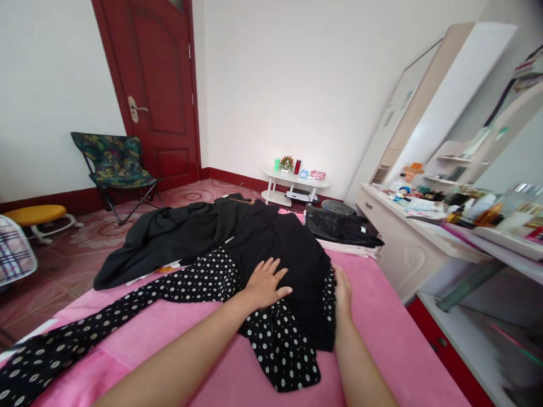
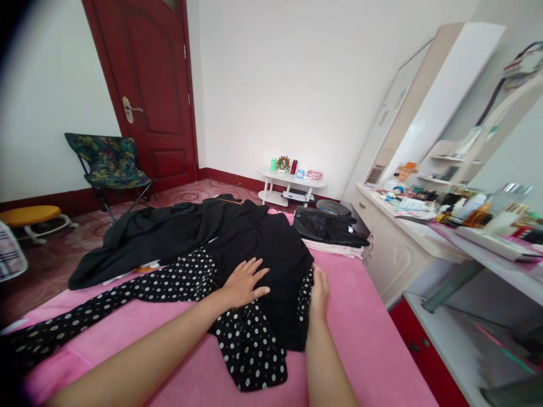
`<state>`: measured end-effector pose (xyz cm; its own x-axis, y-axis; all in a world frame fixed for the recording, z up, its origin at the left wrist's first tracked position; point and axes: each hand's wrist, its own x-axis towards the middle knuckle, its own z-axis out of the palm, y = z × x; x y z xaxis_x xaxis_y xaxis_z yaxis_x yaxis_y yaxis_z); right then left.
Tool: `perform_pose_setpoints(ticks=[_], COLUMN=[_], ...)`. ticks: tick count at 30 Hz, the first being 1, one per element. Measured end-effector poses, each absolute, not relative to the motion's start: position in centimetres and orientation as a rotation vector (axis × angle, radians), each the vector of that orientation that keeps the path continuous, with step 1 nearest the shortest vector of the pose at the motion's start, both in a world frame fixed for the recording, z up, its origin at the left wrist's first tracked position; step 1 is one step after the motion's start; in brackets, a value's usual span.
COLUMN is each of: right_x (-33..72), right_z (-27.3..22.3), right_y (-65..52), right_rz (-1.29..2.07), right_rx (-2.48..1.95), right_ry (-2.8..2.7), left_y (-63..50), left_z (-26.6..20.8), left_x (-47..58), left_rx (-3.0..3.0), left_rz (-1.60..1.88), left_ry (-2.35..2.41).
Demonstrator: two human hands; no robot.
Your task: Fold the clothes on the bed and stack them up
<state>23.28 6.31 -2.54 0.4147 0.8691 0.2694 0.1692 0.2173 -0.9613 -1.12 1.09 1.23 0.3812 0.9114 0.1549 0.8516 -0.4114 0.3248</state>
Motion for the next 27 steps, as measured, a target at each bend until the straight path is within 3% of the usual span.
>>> perform_pose_setpoints(ticks=[10,14,17,21,23,27], right_x=[21.5,21.4,21.7,21.0,19.6,16.3], right_z=[-0.9,-0.5,0.2,2.4,3.9,6.8], right_y=[5.1,4.9,4.8,4.1,3.4,1.5], right_rz=[0.705,0.589,0.479,0.251,0.301,0.714], right_rx=[-1.392,-1.487,-1.523,-1.443,-1.344,-1.222], right_ry=[-1.091,-1.222,-1.209,-1.259,-1.282,-1.32], left_y=[1.0,1.9,2.5,3.0,3.0,0.3], left_z=[1.9,4.8,6.3,6.6,7.3,10.8], left_x=[-1.9,-6.0,-9.6,-11.8,-11.2,-6.8], left_rx=[2.426,2.26,1.993,1.856,1.879,2.098], left_rz=[0.575,0.748,0.559,0.269,0.288,0.473], left_ry=[1.595,2.137,2.455,2.446,2.42,2.167])
